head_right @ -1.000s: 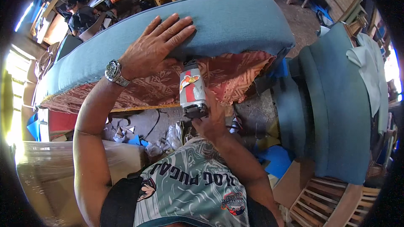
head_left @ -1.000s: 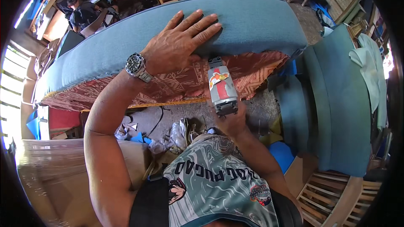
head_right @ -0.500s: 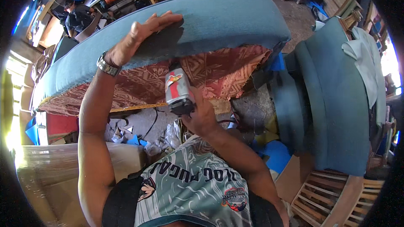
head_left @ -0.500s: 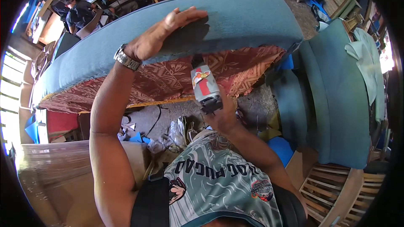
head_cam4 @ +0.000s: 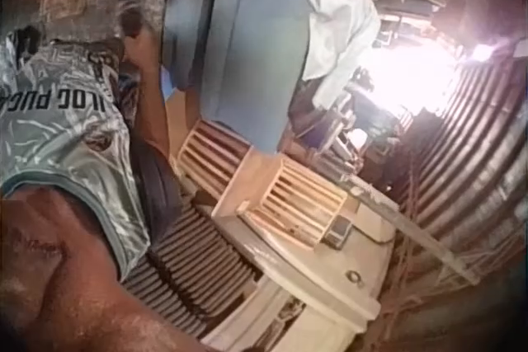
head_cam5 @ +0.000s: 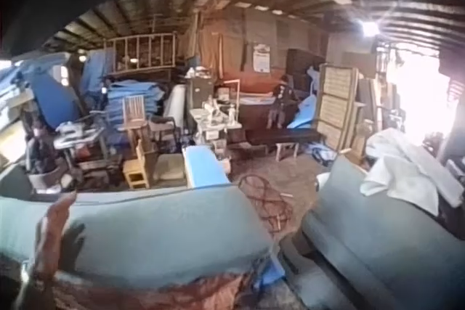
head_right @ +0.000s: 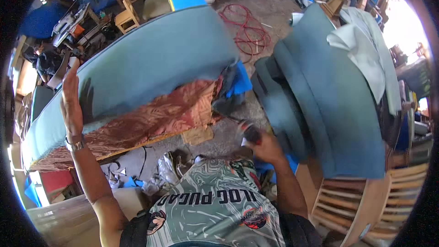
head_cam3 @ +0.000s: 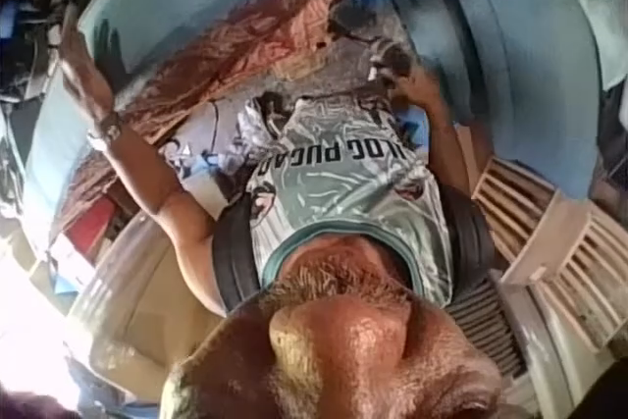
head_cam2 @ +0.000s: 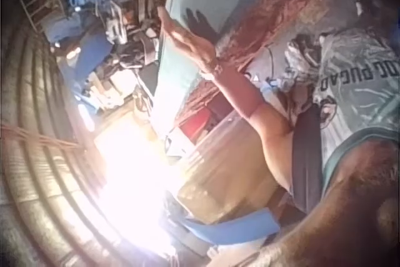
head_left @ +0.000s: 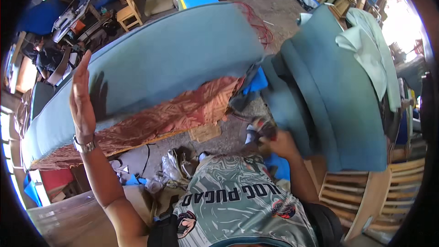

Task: Secure fabric onto a sofa frame using a pneumatic stapler and hand stretching.

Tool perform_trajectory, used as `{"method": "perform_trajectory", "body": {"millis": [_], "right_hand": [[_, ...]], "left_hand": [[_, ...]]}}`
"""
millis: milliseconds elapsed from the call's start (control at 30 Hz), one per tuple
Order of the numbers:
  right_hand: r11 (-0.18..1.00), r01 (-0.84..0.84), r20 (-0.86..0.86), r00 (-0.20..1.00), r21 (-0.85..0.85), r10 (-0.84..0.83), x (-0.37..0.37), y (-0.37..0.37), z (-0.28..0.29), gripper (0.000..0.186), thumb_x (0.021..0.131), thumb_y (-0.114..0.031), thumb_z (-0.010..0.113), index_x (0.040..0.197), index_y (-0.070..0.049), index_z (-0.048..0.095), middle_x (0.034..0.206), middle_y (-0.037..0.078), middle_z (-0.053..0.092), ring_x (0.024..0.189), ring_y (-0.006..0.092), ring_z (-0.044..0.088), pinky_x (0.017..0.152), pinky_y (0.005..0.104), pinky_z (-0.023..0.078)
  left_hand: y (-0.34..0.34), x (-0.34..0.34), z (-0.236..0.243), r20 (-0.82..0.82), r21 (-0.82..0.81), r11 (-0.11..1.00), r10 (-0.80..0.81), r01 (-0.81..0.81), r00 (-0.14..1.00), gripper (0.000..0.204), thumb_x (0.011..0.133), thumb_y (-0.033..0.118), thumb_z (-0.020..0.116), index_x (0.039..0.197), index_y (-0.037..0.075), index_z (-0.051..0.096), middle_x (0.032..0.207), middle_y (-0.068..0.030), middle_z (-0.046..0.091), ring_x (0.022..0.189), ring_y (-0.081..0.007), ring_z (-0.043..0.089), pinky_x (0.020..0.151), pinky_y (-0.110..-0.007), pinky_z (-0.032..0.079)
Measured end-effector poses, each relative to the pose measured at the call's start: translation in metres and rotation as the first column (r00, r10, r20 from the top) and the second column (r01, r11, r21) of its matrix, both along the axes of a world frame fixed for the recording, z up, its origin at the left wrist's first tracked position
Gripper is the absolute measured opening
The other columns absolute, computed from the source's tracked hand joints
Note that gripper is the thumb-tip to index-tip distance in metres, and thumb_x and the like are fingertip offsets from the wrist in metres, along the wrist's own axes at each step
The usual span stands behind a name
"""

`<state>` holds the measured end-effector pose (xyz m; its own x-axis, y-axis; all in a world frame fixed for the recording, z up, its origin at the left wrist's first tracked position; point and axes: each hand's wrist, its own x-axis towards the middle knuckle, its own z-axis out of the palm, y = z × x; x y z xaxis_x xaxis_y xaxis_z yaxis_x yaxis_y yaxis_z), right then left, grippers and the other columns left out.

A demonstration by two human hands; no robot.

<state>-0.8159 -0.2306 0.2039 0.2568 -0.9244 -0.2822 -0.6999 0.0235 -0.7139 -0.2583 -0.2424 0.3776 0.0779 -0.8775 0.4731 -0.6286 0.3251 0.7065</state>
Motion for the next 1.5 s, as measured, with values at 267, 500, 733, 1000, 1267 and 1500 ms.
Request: {"method": "perform_trajectory", "body": {"millis": [267, 500, 733, 1000, 1267, 1500], "right_hand": [[0.946, 0.228, 0.294, 0.943, -0.232, -0.155, -0.114, -0.185, -0.023, 0.062, 0.1, -0.018, 0.063, 0.155, -0.002, 0.038, 0.088, 0.008, 0.061, 0.075, 0.0167, 0.057, 0.065, 0.0319, 0.048], [0.889, 0.0, 0.352, 0.918, -0.458, 0.181, -0.038, -0.326, 0.04, 0.058, 0.102, -0.018, 0.061, 0.155, -0.002, 0.044, 0.114, 0.013, 0.066, 0.097, 0.0212, 0.063, 0.083, 0.0334, 0.052], [0.527, -0.203, 0.062, 0.895, -0.825, 0.442, 0.064, -0.396, 0.136, 0.057, 0.099, -0.015, 0.063, 0.152, -0.002, 0.048, 0.136, 0.027, 0.063, 0.126, 0.0421, 0.061, 0.105, 0.0438, 0.049], [0.288, -0.575, -0.275, 0.698, -0.766, 0.661, 0.196, -0.535, 0.146, 0.055, 0.097, -0.016, 0.063, 0.149, -0.001, 0.051, 0.138, 0.028, 0.061, 0.125, 0.0443, 0.06, 0.104, 0.0453, 0.049], [0.012, -0.703, -0.42, 0.438, -0.711, 0.795, 0.303, -0.664, 0.074, 0.057, 0.095, -0.013, 0.066, 0.15, -0.006, 0.051, 0.118, 0.023, 0.068, 0.106, 0.0432, 0.065, 0.089, 0.0499, 0.052], [-0.073, -0.695, -0.421, 0.345, -0.715, 0.839, 0.322, -0.676, 0.045, 0.057, 0.089, -0.008, 0.067, 0.145, -0.003, 0.056, 0.115, 0.018, 0.068, 0.106, 0.0385, 0.062, 0.097, 0.0469, 0.05]], "left_hand": [[-0.042, -0.112, 0.02, 0.78, 0.181, 0.659, 0.356, -0.73, 0.515, 0.074, 0.106, 0.058, 0.044, 0.162, 0.012, 0.035, 0.168, -0.0144, 0.032, 0.158, -0.0369, 0.022, 0.126, -0.057, 0.012], [-0.114, -0.273, 0.028, 0.778, -0.006, 0.938, 0.222, -0.346, 0.588, 0.088, 0.091, 0.059, 0.064, 0.151, -0.002, 0.044, 0.156, -0.0253, 0.044, 0.146, -0.0442, 0.038, 0.122, -0.053, 0.026], [-0.068, -0.353, 0.008, -0.386, 0.246, 0.68, -0.585, 0.691, 0.713, 0.051, 0.101, 0.045, 0.064, 0.118, -0.003, 0.072, 0.105, -0.0176, 0.076, 0.095, -0.0354, 0.074, 0.087, -0.045, 0.057], [0.008, -0.347, -0.053, -0.792, 0.194, 0.738, 0.507, -0.646, 0.34, 0.04, 0.11, 0.033, 0.05, 0.114, -0.005, 0.064, 0.095, -0.0115, 0.07, 0.081, -0.0206, 0.07, 0.073, -0.034, 0.058], [-0.08, -0.399, -0.047, -0.898, 0.271, 0.43, 0.436, -0.861, -0.065, 0.039, 0.11, 0.037, 0.051, 0.131, 0.004, 0.056, 0.118, -0.0083, 0.067, 0.103, -0.0185, 0.067, 0.082, -0.035, 0.057], [-0.115, -0.382, -0.015, -0.921, 0.33, 0.341, 0.323, -0.88, -0.22, 0.033, 0.109, 0.033, 0.055, 0.121, 0.003, 0.064, 0.111, -0.0062, 0.072, 0.091, -0.0143, 0.07, 0.075, -0.032, 0.06]]}}
